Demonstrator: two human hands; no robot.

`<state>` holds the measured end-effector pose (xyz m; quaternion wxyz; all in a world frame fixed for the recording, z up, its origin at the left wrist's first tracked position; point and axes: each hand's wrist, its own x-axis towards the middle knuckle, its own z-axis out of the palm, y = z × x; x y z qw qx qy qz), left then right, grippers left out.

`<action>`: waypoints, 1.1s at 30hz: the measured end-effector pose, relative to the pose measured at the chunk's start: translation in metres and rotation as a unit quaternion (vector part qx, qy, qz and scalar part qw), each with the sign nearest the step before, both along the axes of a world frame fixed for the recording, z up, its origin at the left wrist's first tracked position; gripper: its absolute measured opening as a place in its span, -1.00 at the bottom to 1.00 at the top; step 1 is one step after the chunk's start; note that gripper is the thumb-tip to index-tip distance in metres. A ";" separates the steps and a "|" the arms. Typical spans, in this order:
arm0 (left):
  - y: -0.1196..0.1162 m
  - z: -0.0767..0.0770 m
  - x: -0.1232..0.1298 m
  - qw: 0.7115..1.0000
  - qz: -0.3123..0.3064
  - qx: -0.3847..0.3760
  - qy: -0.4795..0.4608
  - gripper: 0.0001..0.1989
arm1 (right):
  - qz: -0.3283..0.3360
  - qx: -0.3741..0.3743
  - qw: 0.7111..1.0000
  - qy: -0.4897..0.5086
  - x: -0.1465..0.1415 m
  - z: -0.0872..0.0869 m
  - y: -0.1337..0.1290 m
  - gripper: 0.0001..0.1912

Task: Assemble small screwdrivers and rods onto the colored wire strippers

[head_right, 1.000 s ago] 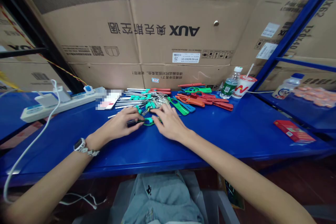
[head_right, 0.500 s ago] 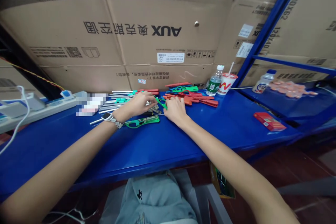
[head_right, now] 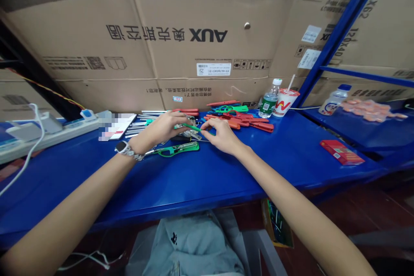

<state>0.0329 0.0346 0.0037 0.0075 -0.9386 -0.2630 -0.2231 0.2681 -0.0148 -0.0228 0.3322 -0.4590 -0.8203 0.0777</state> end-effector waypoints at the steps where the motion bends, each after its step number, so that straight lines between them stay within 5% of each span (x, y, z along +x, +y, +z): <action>1: -0.006 0.000 -0.008 0.999 -0.008 -0.027 -0.028 -0.83 | 0.005 0.009 1.000 -0.007 -0.004 0.002 -0.004 -0.82; 6: -0.034 -0.009 -0.040 0.955 0.031 -0.224 -0.192 -0.76 | 0.051 0.076 0.986 -0.139 -0.036 0.011 -0.012 -0.59; 9: -0.042 -0.019 -0.054 0.918 0.062 -0.305 -0.244 -0.68 | 0.101 0.073 0.979 -0.164 -0.053 0.012 -0.005 -0.63; 16: -0.042 -0.030 -0.073 0.914 0.084 -0.329 -0.222 -0.68 | 0.194 -0.012 0.979 -0.062 -0.066 -0.003 0.017 -0.63; 22: -0.044 -0.021 -0.086 0.947 0.133 -0.234 -0.177 -0.68 | 0.233 -0.029 0.971 -0.039 -0.062 -0.006 0.028 -0.69; 33: -0.043 -0.028 -0.112 0.920 0.203 -0.332 -0.049 -0.76 | 0.169 -0.032 0.982 -0.078 -0.061 -0.029 0.022 -0.66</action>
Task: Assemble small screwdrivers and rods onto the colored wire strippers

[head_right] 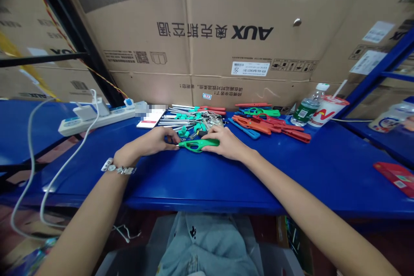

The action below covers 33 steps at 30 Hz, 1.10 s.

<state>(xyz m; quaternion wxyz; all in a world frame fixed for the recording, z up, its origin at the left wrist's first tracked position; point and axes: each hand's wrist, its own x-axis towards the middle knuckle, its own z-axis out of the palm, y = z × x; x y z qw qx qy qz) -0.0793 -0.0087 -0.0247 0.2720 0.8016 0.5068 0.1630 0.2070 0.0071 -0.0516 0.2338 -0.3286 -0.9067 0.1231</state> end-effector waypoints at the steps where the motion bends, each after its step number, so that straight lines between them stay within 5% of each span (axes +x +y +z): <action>1: 0.001 -0.001 0.000 1.000 -0.002 -0.006 0.001 -0.78 | -0.008 -0.008 1.000 -0.005 0.000 0.001 0.000 -0.65; 19: 0.008 -0.009 -0.001 0.998 -0.053 -0.013 -0.045 -0.84 | -0.012 -0.095 0.995 0.029 0.005 0.010 -0.011 -0.68; 33: 0.008 -0.010 0.001 0.996 -0.066 -0.004 -0.057 -0.81 | 0.007 -0.046 0.999 -0.024 0.010 0.012 -0.012 -0.64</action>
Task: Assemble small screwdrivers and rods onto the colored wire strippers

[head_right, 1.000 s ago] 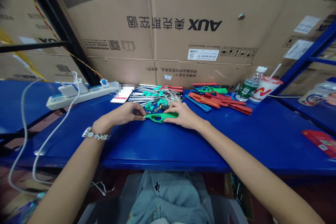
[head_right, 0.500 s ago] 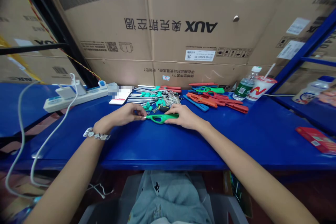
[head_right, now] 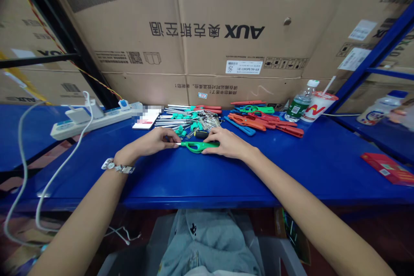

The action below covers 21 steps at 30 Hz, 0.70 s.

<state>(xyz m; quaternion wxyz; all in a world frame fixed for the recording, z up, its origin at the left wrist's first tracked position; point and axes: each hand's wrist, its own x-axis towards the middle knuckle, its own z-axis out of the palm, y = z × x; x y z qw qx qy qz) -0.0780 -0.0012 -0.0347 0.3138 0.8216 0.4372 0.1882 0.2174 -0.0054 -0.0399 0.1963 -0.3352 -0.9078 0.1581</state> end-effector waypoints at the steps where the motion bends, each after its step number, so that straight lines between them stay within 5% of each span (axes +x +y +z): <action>1: 0.000 0.000 0.000 1.000 0.001 -0.001 -0.003 -0.81 | 0.004 0.006 1.000 -0.003 0.000 0.000 -0.001 -0.65; 8: -0.004 -0.002 0.009 1.000 0.012 0.028 0.003 -0.75 | 0.003 -0.019 0.999 0.036 0.001 -0.006 -0.002 -0.68; 21: 0.007 -0.009 0.019 0.988 -0.058 0.117 0.076 -0.83 | -0.004 -0.008 1.000 0.029 0.007 -0.007 -0.001 -0.64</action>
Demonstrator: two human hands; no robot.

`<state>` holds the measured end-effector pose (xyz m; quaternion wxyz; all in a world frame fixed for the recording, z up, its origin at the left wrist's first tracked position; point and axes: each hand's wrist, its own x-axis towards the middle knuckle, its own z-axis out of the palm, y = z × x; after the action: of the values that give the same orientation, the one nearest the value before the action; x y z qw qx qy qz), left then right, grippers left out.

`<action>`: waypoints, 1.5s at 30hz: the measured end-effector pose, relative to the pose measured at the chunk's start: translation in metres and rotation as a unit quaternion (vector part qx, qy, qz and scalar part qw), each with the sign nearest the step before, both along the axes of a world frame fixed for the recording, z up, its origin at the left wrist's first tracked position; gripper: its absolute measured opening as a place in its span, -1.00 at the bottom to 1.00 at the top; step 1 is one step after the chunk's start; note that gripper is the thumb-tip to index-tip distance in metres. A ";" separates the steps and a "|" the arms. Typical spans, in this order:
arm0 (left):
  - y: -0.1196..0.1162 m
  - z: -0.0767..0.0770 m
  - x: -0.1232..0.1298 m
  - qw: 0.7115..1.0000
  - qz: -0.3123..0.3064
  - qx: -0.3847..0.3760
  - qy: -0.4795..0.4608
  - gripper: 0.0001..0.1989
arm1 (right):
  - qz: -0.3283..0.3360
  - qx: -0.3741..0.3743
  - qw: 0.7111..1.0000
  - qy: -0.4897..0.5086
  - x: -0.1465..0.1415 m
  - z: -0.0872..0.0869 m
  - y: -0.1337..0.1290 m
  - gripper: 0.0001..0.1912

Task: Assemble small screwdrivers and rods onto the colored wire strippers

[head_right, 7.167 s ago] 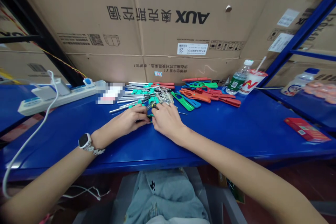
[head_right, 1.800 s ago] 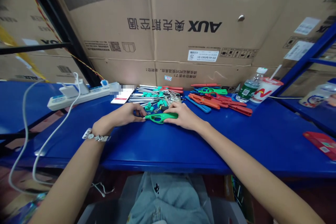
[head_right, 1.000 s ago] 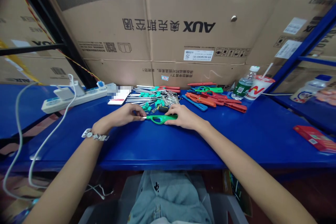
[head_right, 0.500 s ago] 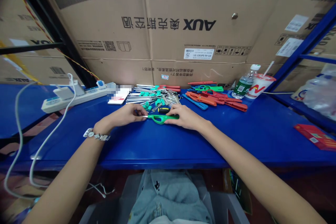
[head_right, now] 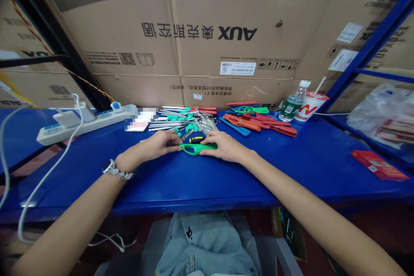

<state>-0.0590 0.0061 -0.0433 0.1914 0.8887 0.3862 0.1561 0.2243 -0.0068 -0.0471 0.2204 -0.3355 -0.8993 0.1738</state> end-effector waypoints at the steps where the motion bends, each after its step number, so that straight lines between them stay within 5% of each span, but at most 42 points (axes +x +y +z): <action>1: 0.000 0.000 0.000 1.000 0.000 0.001 0.002 -0.83 | 0.002 0.005 1.000 -0.003 0.001 0.000 0.000 -0.65; 20: -0.015 0.010 0.010 0.995 0.020 0.059 0.072 -0.86 | -0.005 0.017 0.997 -0.080 0.003 0.008 0.002 -0.64; 34: -0.025 0.005 0.016 0.983 -0.011 0.136 0.123 -0.64 | -0.025 0.019 0.993 -0.110 -0.005 0.012 -0.012 -0.75; 40: -0.037 -0.003 0.008 0.990 0.025 0.126 0.055 -0.49 | -0.006 0.030 0.990 -0.140 -0.009 0.017 -0.019 -0.76; 45: -0.047 0.006 0.006 0.985 0.050 0.165 -0.025 -0.58 | -0.012 0.012 0.994 -0.108 -0.003 0.010 -0.024 -0.75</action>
<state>-0.0532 -0.0405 -0.0375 0.0434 0.8834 0.3946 0.2490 0.2215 -0.0304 -0.0368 0.1282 -0.3605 -0.9156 0.1235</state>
